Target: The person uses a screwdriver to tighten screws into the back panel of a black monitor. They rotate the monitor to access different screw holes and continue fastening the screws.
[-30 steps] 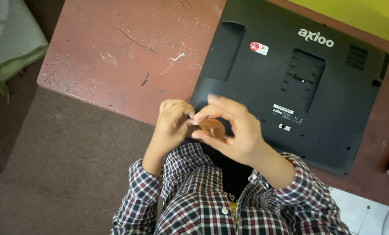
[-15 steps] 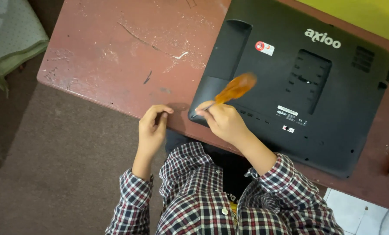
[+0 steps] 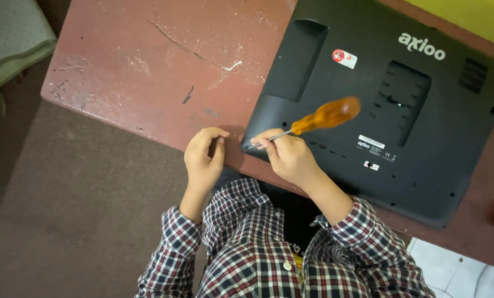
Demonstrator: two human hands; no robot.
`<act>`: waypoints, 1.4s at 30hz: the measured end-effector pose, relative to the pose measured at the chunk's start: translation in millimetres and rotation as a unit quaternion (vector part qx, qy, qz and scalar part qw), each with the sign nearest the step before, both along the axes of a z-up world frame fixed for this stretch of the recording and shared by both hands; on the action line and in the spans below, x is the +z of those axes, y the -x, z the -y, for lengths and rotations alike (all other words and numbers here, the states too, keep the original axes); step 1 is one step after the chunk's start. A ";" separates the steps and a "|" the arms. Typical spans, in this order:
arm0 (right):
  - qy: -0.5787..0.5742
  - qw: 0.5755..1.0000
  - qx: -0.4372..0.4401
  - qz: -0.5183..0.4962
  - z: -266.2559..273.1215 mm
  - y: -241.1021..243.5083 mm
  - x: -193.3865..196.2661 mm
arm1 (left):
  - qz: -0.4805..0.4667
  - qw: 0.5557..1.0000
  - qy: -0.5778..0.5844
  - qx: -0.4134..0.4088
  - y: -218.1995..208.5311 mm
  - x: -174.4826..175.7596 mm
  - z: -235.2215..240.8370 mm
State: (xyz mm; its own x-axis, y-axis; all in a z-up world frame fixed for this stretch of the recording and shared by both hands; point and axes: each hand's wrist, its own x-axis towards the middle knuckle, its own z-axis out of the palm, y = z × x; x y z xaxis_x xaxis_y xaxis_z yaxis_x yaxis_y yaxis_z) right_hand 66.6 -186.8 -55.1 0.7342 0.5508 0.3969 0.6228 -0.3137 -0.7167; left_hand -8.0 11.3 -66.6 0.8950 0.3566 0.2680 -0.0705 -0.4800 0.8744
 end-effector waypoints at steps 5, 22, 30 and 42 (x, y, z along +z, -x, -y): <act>0.097 0.984 -0.026 0.150 -3.9 6.7 12.1 | 0.001 1.000 -0.001 -0.002 -0.8 0.8 1.5; 0.071 0.963 0.143 -0.219 -9.1 -19.5 74.2 | 0.020 0.987 0.006 -0.158 -5.0 28.1 2.1; 0.106 0.969 0.188 -0.116 -2.3 -17.2 70.1 | 0.041 0.983 -0.118 -0.138 -6.8 -1.2 7.7; 0.099 0.990 0.091 -0.049 0.1 -9.6 32.6 | 0.032 0.996 0.042 -0.065 -9.0 14.3 -13.6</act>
State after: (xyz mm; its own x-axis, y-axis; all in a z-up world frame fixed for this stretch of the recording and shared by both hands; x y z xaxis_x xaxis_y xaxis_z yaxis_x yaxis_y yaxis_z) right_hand 76.2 -186.9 -22.5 0.6445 0.7380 0.2000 0.6134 -0.3428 -0.7115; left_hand 0.9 24.9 -52.3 0.9172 0.2620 0.3001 -0.1843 -0.3888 0.9027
